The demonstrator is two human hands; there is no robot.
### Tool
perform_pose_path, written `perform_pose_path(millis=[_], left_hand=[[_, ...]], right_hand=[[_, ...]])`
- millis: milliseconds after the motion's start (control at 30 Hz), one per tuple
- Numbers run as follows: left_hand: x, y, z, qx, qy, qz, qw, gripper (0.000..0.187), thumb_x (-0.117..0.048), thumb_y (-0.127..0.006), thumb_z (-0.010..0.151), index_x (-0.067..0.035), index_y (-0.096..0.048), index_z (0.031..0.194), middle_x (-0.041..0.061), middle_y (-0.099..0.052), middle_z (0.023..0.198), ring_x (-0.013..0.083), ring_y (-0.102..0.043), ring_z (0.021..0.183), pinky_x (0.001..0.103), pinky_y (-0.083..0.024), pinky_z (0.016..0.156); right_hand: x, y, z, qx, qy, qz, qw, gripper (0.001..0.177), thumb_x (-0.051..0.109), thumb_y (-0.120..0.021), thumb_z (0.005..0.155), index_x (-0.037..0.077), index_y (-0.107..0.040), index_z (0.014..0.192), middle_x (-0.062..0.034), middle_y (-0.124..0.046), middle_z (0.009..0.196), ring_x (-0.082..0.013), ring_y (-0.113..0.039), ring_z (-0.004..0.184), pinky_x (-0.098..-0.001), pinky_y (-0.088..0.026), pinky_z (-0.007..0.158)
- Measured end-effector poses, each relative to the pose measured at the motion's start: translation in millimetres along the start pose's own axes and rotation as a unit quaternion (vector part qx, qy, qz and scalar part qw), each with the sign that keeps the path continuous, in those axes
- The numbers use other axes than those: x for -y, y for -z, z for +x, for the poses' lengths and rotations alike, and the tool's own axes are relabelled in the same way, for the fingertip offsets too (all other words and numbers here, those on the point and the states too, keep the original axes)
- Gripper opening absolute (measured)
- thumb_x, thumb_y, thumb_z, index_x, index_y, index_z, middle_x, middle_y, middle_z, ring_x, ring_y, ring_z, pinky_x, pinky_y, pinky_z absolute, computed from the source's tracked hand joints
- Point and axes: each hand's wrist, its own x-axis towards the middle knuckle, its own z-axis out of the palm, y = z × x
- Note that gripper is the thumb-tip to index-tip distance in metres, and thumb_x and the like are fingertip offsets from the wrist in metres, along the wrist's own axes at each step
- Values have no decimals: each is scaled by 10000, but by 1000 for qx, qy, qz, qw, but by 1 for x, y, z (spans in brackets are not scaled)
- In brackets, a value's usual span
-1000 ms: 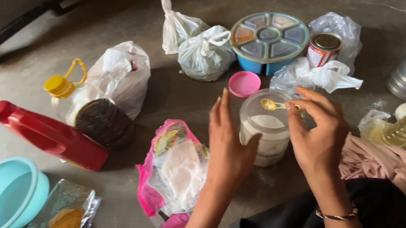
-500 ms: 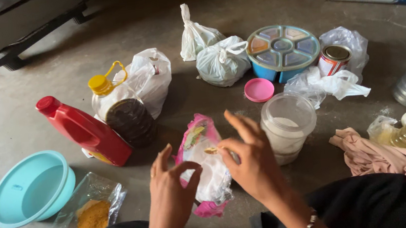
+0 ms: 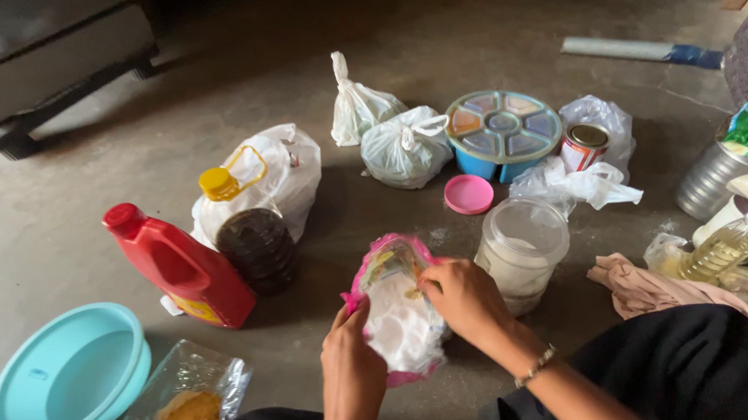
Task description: The person scoops white powder from a clear plastic jar using a small spoon and transfers it into a pink plastic bag. The person repeats this scooping and pouring action multiple times while sitting on the floor surrounded by various containers and bags.
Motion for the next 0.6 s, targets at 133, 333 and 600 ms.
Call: perform_pose_path(millis=[133,333,600], left_hand=[[19,-11,27,-42,-91,20,995,595,176,-534,663,12,-698,1211,246,-684,1203,437,-654,1063,474,-529,887],[22,8,76,22,-67,60,996,590,141,-559,676,-20,-707,1224,261,-693,1178,410,-682,1074,461,-542,927],[-13,12,87,97,-18,79,992,553,120,-539,689,-34,-708,1193,259,-689,1120,453,-644,1034,507,-526,874]], right_hand=[[-16,-12,16,-65,72,-34,995,127,161,-703,852,67,-789,846,-198,-721,842,-384,-706,804,-486,-550,706],[-34,0,23,-100,23,-30,994,120,138,-699,831,43,-772,821,-203,-710,822,-400,-696,792,-492,-550,685],[-20,-10,18,-132,46,-63,988,131,64,-709,757,-16,-701,654,-260,-628,978,-418,-648,889,-495,-531,730]])
